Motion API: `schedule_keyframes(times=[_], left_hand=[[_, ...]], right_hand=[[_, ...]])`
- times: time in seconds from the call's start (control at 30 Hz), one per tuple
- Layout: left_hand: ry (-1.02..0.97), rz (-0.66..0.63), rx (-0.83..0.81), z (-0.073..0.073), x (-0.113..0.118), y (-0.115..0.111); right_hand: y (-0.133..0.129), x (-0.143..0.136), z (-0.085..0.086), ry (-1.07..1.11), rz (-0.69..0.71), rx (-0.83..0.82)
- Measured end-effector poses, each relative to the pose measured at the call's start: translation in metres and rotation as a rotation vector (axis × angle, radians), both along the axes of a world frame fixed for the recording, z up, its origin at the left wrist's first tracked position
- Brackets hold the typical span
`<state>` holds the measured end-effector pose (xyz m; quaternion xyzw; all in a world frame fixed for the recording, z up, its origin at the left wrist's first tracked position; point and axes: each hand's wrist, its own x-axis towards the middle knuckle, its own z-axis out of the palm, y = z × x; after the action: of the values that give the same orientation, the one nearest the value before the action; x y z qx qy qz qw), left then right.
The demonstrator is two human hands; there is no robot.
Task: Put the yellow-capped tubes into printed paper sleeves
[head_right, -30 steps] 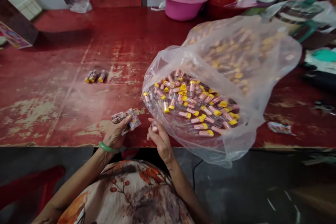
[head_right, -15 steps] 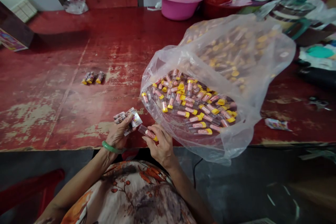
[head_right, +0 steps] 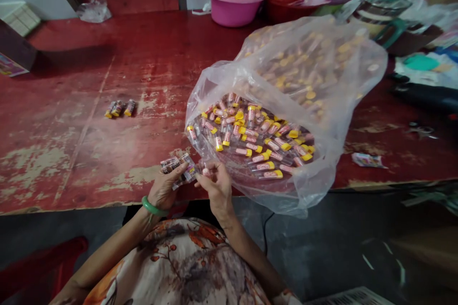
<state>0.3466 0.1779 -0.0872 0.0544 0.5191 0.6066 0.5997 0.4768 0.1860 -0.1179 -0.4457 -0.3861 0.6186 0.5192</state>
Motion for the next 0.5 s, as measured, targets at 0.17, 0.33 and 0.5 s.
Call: schedule_keyframes(times=[0.17, 0.33, 0.5], left_hand=[[0.026, -0.133, -0.02, 0.006, 0.005, -0.006], [0.025, -0.154, 0.005, 0.003, 0.001, -0.005], [0.017, -0.055, 0.013, 0.0, -0.008, -0.001]], right_hand=[[0.005, -0.011, 0.0, -0.053, -0.106, -0.058], [0.004, -0.007, -0.001, -0.035, -0.051, -0.034], [-0.002, 0.013, -0.007, -0.192, -0.065, 0.138]])
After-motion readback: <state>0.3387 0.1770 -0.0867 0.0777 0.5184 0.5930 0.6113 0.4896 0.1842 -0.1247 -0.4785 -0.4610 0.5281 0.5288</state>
